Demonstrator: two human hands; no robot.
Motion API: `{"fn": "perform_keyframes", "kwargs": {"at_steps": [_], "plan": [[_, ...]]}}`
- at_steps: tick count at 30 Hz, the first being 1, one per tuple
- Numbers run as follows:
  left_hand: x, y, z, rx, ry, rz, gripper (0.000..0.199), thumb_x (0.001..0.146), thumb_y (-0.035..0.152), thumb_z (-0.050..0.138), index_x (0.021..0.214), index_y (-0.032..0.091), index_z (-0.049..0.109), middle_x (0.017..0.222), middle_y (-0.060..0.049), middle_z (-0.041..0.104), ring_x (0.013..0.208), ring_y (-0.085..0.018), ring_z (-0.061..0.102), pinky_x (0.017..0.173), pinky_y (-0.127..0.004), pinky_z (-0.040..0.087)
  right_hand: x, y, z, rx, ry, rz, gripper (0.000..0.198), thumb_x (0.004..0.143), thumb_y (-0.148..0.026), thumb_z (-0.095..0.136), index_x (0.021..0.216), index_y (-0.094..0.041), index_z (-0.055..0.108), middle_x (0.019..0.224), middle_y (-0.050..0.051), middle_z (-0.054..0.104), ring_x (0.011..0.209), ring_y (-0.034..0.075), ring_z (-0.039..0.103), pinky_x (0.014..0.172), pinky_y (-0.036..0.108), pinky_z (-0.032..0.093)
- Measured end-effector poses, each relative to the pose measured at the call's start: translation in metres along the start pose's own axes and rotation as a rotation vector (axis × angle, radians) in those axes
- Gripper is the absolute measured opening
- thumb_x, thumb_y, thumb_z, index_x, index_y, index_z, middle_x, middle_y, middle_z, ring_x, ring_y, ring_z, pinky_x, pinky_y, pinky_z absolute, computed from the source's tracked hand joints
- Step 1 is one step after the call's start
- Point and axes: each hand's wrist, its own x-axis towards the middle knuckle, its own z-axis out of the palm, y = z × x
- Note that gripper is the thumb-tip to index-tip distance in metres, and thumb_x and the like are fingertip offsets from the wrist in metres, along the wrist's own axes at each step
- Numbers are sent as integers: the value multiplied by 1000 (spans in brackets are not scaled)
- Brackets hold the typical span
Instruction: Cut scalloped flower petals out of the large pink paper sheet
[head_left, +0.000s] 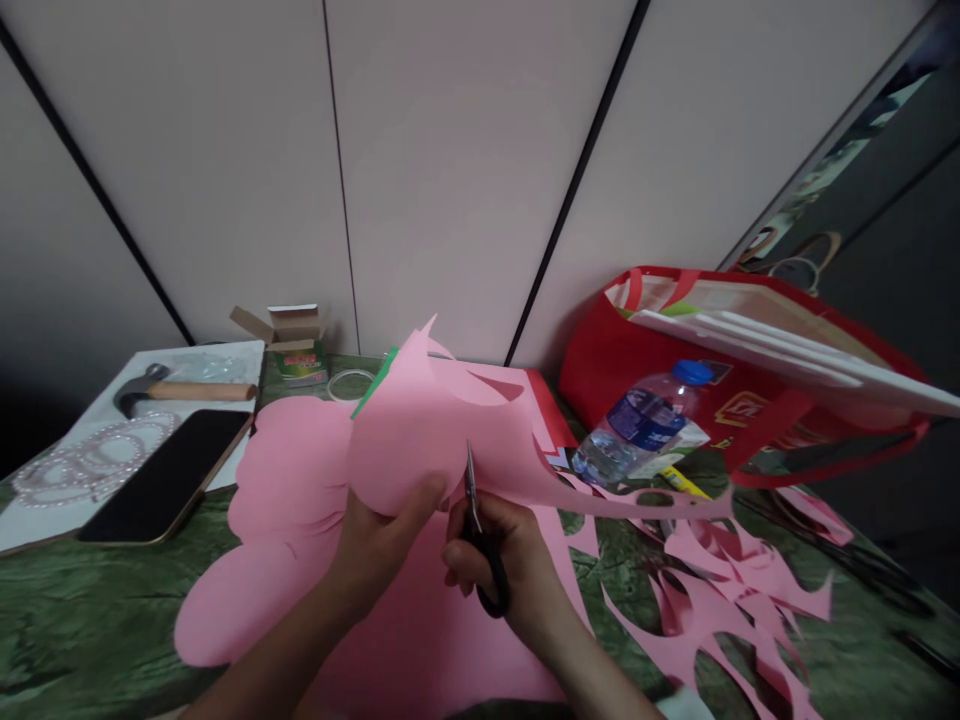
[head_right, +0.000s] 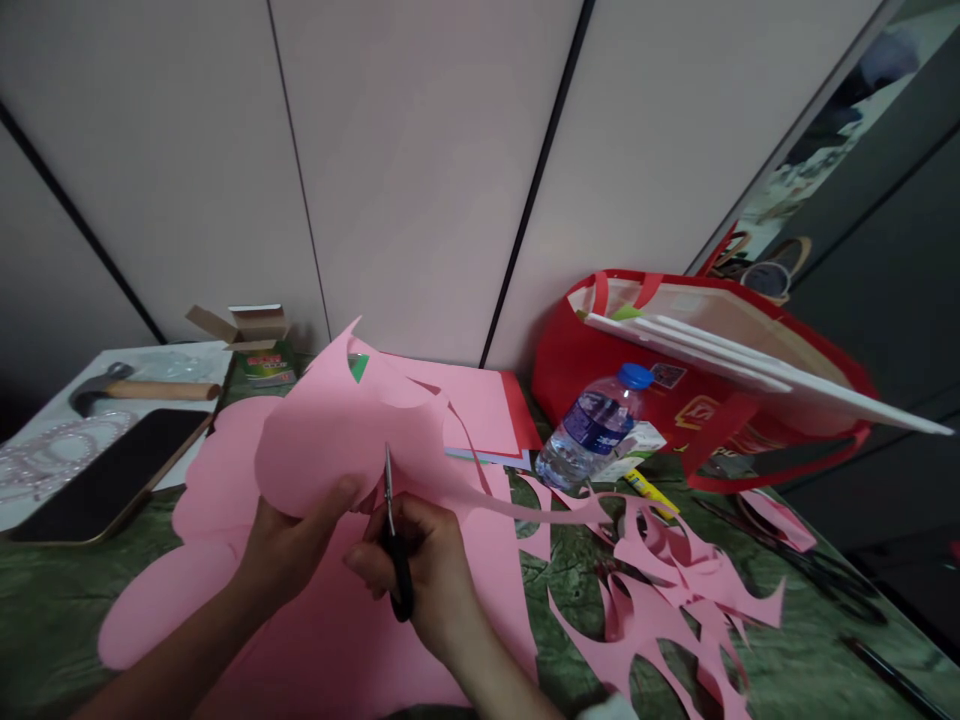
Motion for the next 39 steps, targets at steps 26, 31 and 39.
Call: {"fn": "perform_keyframes", "kwargs": {"at_steps": [26,31,39], "plan": [[-3,2,1,129,74,-33,26,58,39,67,63,16,57,69,-6,64,69,-22,63,58,-30,52,0,-2,-7,8,-13,-93,26,58,-26,76,65,-16,53,53,-7,41,49,7,33,45,20,25],[-1,-3,-3,122,37,4,25,60,37,68,67,15,57,78,-7,65,71,-21,63,56,-28,52,1,-2,-7,-6,-12,-92,26,59,-27,75,64,-16,52,52,-7,43,47,7,36,44,20,26],[-2,-5,-4,124,36,7,23,62,35,67,67,15,56,77,-6,65,71,-21,63,54,-27,51,1,-3,-7,-34,4,-60,26,60,-29,74,61,-16,51,49,-7,43,45,7,36,44,20,26]]}}
